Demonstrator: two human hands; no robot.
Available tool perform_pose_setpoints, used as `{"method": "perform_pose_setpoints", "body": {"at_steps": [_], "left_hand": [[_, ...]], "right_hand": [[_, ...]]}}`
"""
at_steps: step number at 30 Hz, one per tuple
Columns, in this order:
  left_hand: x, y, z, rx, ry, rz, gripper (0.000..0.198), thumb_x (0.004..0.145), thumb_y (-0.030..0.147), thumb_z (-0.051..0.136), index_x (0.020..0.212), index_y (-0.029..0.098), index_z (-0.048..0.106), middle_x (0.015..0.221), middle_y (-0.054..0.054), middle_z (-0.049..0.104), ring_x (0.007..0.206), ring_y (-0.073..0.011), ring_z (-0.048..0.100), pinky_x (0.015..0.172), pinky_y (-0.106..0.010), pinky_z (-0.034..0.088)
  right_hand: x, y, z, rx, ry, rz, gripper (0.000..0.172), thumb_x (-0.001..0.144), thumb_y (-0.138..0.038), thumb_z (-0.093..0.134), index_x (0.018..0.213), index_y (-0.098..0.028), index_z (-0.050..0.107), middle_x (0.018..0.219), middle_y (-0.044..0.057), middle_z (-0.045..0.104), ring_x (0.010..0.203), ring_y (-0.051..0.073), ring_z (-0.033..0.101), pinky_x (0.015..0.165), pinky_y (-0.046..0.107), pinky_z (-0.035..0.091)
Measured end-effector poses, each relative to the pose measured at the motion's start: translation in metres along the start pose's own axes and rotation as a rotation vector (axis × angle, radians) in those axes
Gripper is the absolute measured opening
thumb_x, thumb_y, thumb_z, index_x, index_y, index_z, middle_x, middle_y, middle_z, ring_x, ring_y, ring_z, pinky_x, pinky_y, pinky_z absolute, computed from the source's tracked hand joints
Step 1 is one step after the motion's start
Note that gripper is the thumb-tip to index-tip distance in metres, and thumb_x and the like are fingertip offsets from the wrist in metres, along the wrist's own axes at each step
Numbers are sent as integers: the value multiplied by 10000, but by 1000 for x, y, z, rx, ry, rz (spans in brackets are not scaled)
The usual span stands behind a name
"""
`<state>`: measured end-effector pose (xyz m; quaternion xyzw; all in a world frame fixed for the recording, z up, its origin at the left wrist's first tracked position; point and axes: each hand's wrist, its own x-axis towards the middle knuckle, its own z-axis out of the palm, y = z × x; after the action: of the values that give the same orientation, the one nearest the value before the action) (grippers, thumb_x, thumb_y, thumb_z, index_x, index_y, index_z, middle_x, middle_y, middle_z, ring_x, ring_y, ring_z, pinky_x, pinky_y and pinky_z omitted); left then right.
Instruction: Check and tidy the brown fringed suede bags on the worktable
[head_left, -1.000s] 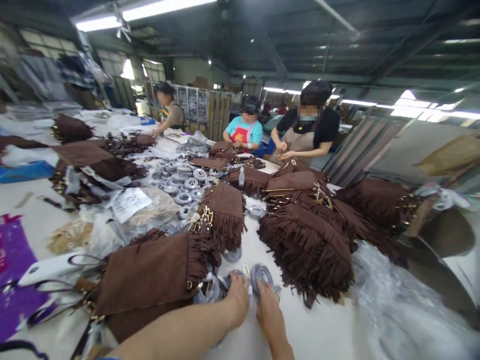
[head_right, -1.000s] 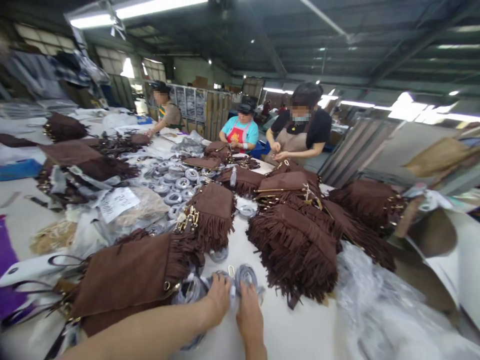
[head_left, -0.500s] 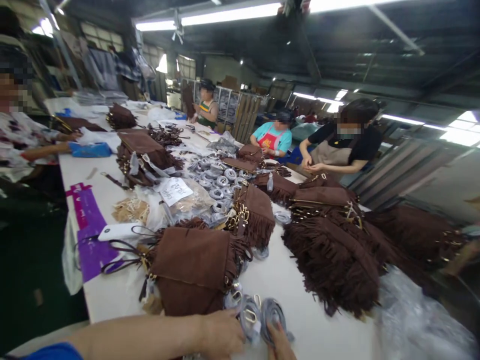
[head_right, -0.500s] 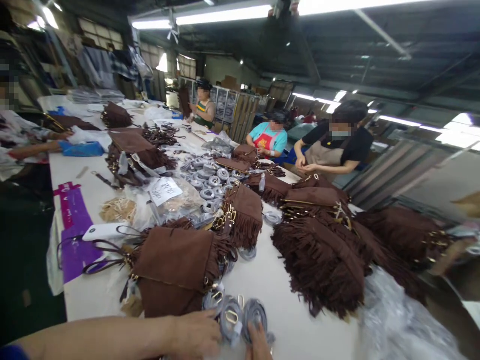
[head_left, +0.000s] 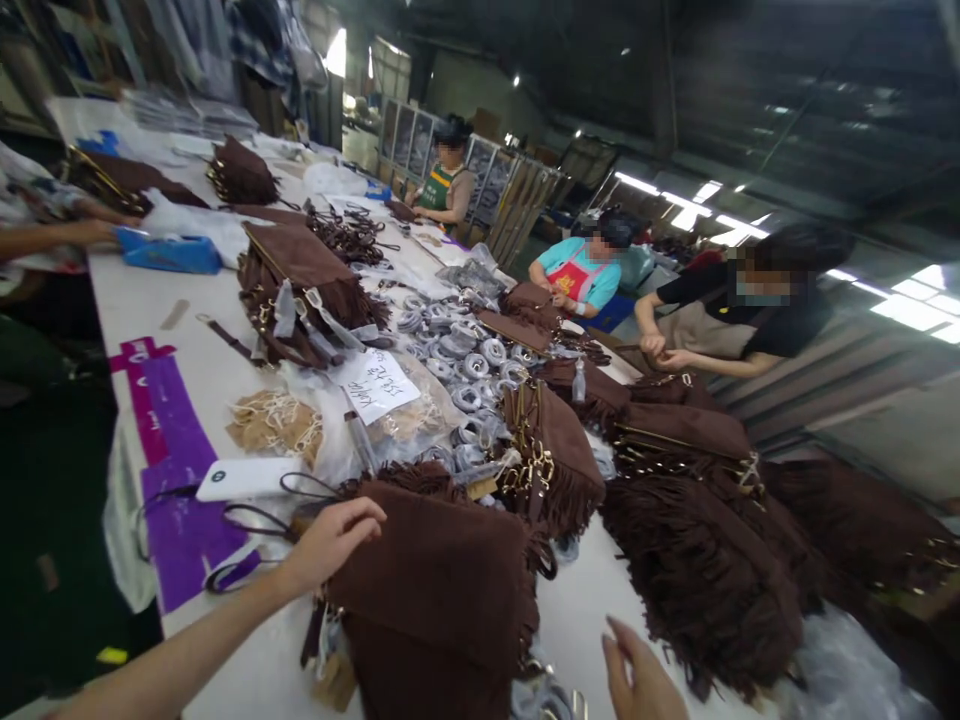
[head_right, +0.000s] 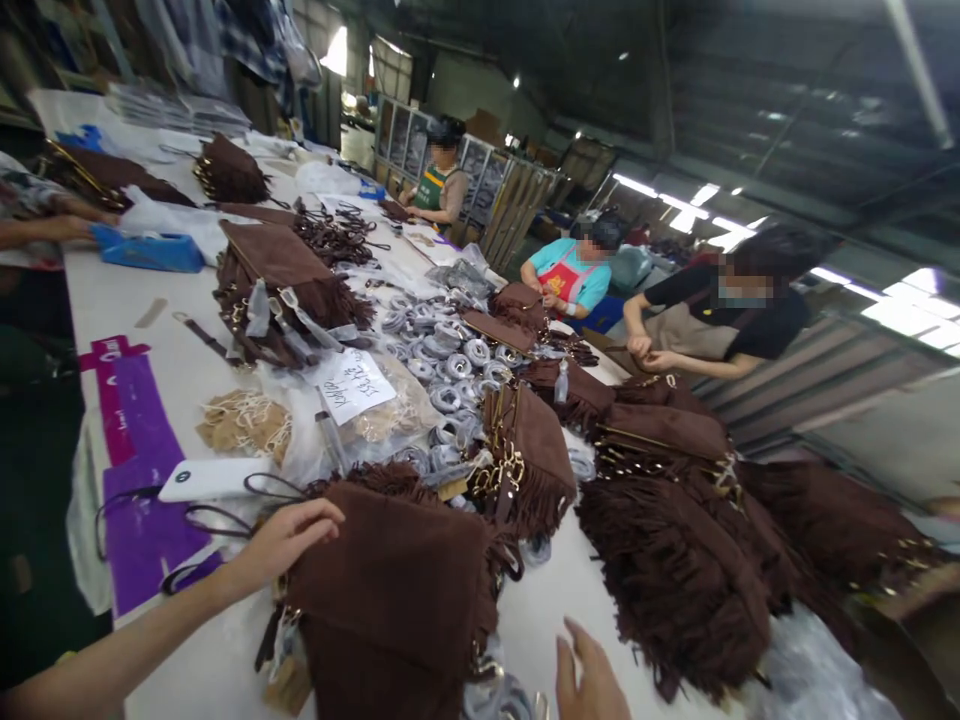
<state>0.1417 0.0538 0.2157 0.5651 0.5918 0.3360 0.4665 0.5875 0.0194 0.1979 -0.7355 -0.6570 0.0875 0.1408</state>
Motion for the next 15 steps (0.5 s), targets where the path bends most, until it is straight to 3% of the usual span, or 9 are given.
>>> {"method": "perform_pose_setpoints", "body": {"at_steps": [3,5,8,11,13,15], "left_hand": [[13,-18,-28,-12,51,-77,264,810,395,453,853,199,625,747,7,671,754,-181,627,717,-251,474],[29,-18,-36,-13,35,-78,270,818,397,445,857,202,628,760,5,679,772,-188,631,726,-256,479],[67,-3,-30,-27,-4,14,269,831,361,433,867,194,641,837,-11,699,837,-191,635,785,-263,479],[118,19,-6,-38,-15,128,240,819,288,444,866,183,655,909,-27,706,891,-185,631,839,-260,467],[155,30,17,-49,-25,165,234,802,239,458,888,179,667,931,-28,706,900,-176,629,836,-250,467],[192,38,42,-81,-32,167,255,800,208,462,934,167,675,941,-29,707,891,-168,630,825,-243,470]], "right_hand": [[79,-80,-13,-126,162,-38,469,891,-395,300,1160,-152,599,1222,156,616,1102,298,592,942,415,481],[133,-137,-15,-192,172,-66,434,907,-351,333,1182,-132,587,1284,150,574,1173,272,540,991,367,436],[204,-201,-7,-330,86,52,457,934,-412,405,1234,-95,543,1317,194,530,1241,281,481,1022,366,392],[252,-224,14,-367,24,189,650,897,-562,447,1233,-9,507,1215,283,557,1185,394,509,922,497,441],[271,-217,28,-361,-47,250,723,861,-586,488,1209,48,501,1137,324,585,1106,424,562,853,520,464],[283,-201,38,-349,-151,271,685,846,-554,513,1150,59,540,1065,321,624,1039,403,612,840,484,472]]}}
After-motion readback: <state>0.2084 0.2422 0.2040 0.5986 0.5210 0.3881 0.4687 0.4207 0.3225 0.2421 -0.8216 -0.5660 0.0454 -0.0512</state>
